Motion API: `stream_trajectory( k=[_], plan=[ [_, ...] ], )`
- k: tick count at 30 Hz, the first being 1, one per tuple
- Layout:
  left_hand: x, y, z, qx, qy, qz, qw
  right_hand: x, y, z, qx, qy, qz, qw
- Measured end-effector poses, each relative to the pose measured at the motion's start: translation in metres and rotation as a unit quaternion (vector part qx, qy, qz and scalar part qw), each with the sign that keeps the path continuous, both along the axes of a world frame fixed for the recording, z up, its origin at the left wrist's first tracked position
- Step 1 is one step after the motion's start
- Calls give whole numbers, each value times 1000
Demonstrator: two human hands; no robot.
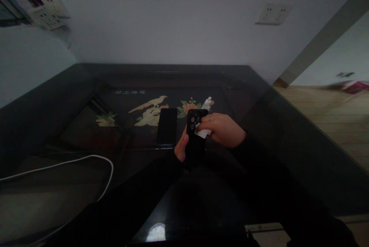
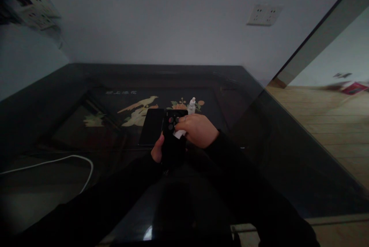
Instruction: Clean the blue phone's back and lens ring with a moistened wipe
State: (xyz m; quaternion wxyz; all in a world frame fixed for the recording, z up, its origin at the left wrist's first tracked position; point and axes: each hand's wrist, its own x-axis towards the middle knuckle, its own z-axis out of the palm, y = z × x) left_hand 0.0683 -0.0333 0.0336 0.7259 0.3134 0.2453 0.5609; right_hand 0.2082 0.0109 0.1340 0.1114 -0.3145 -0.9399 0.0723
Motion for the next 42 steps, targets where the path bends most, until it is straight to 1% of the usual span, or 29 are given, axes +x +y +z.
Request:
stream_trajectory(
  k=[2,3,5,7,9,12,16,19,22,24,26,29,32,36,39,42],
  plan=[
    [-1,0,2,2,-6,-21,1000,4,5,-2,-91,95,-2,991],
    [-2,1,3,-3,-13,-33,999,7,6,0,-119,139,-14,983],
    [-3,2,5,-19,-33,-47,998,15,9,6,-128,201,-63,969],
    [-4,4,7,-43,-51,-58,996,23,9,14,-102,227,-116,962],
    [-5,5,7,-58,-62,-69,994,28,9,21,-80,228,-139,960],
    [-5,6,9,-68,-74,-77,992,29,8,21,-68,211,-121,968],
    [-5,5,13,-98,-81,-80,989,14,7,8,-73,162,-50,983],
    [-4,4,14,-107,-81,-77,988,1,4,-4,-64,124,-43,989],
    [-5,5,11,-122,-79,-77,986,-3,2,-9,-50,78,-42,995],
    [-7,7,9,-129,-93,-100,982,3,3,-7,-22,42,-61,997],
    [-9,9,9,-131,-121,-130,975,13,7,-1,18,42,-109,993],
    [-11,11,11,-146,-154,-165,963,27,12,10,73,111,-169,977],
    [-12,12,13,-146,-172,-183,957,30,14,13,105,153,-192,964],
    [-13,13,13,-145,-191,-207,949,18,10,4,89,149,-183,968],
    [-15,15,10,-155,-194,-241,938,6,9,-9,58,136,-174,974],
    [-17,16,5,-164,-175,-285,928,-3,13,-23,25,138,-177,974]
  ],
)
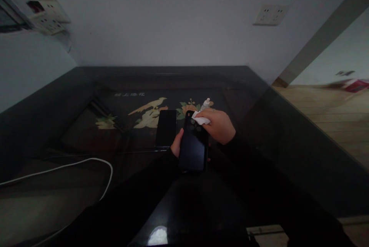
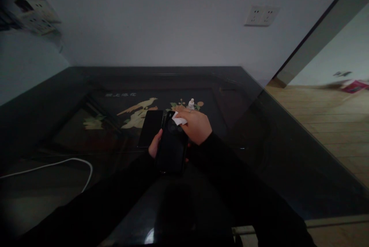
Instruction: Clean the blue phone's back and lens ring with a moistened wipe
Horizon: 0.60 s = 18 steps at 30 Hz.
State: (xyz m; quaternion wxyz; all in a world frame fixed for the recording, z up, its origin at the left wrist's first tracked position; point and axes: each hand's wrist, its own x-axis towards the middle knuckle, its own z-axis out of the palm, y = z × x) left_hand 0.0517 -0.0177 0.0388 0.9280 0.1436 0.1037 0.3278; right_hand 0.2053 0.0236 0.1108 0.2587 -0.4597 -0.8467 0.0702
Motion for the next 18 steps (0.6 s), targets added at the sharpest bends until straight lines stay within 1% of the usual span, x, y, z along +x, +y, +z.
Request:
stream_trajectory(
  k=[3,6,10,14,16,18],
  plan=[
    [0,0,-3,9,17,-20,1000,-5,4,-10,-19,15,-13,1000],
    [2,-1,-1,8,33,-11,999,-10,3,-14,-8,8,1,1000],
    [2,0,3,-19,48,8,999,-8,-2,-11,6,-15,81,997],
    [1,0,4,-33,43,9,998,3,-1,-5,-4,-72,175,982],
    [0,0,2,-21,27,-2,999,5,0,-5,-13,-85,193,977],
    [1,0,-1,-11,18,-13,1000,3,1,-6,-15,-82,184,979]
  ],
)
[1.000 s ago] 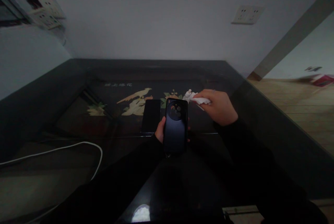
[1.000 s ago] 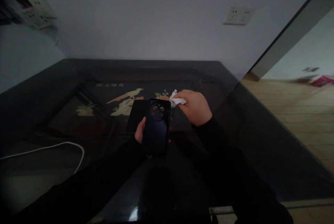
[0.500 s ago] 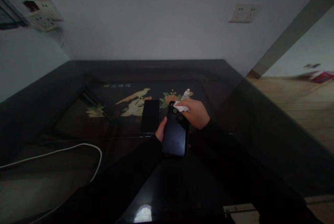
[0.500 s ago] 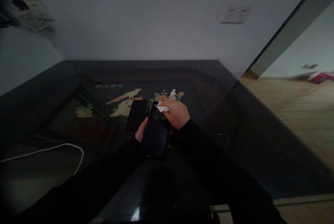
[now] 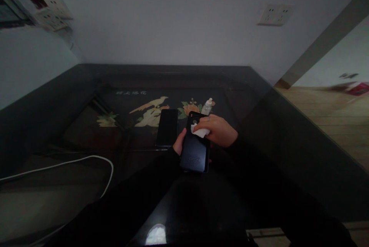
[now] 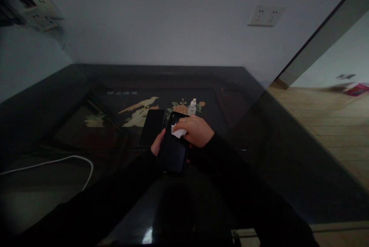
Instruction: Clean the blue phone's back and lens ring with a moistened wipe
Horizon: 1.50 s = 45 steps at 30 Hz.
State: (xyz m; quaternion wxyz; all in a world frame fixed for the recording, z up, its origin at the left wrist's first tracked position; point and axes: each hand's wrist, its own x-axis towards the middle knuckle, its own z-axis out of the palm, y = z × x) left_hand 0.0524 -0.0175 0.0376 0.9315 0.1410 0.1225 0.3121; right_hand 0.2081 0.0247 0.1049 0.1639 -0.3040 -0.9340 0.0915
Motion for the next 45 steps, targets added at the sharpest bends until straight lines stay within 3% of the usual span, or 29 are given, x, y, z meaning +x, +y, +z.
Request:
stream_trajectory(
  k=[6,10,13,18,25,32,36,40,42,45],
  plan=[
    [0,3,-8,23,-9,-7,1000,-7,5,-1,43,3,-172,984],
    [0,5,-8,31,-14,5,999,5,6,6,34,-51,-217,974],
    [1,4,-4,21,-13,28,999,8,2,11,0,-67,-193,979],
    [-1,3,-5,-17,18,13,1000,-6,-1,5,-61,-7,-61,996],
    [-2,5,-12,-4,1,19,1000,0,10,0,-21,22,-192,981],
    [-1,5,-8,-6,29,45,999,-3,6,0,-76,18,-40,996],
    [-3,6,-15,0,41,28,999,-11,7,-7,-18,52,-131,990],
    [-3,8,-16,-3,4,39,999,1,15,-8,4,46,-195,980],
    [-2,8,-12,-13,1,59,998,7,16,-6,-15,30,-180,983],
    [2,7,0,-30,43,102,993,8,14,-4,-69,20,-94,993]
  ],
)
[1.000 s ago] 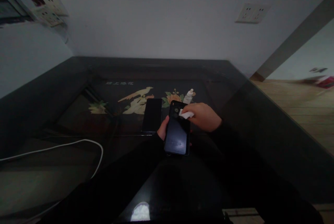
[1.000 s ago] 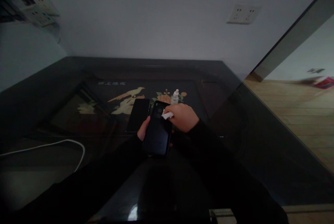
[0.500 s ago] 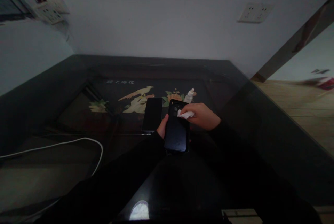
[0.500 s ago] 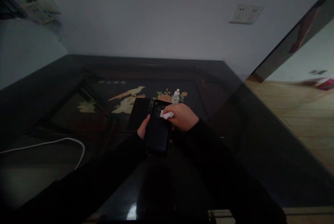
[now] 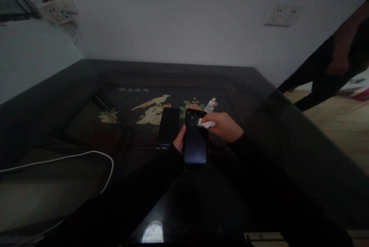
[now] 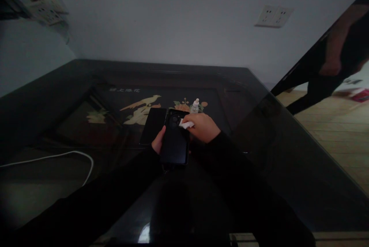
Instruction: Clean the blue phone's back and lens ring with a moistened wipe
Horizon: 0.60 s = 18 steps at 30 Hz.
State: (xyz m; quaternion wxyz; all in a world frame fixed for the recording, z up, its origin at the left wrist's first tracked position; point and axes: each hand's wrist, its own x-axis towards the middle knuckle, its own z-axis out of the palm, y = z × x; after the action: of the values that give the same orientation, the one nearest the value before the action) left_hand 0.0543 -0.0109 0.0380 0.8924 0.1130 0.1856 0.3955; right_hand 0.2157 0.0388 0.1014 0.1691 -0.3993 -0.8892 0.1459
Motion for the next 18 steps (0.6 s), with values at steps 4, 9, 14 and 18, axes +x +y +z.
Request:
stream_trajectory(
  k=[4,9,14,18],
  plan=[
    [4,-3,12,-13,63,82,995,-5,-2,1,-25,40,65,997],
    [0,-3,3,24,21,47,998,4,5,1,40,37,-23,998],
    [-2,-4,-4,37,20,22,999,8,4,2,46,-75,15,996],
    [4,-6,-1,75,36,103,991,-1,-5,8,74,-155,27,985]
  ],
)
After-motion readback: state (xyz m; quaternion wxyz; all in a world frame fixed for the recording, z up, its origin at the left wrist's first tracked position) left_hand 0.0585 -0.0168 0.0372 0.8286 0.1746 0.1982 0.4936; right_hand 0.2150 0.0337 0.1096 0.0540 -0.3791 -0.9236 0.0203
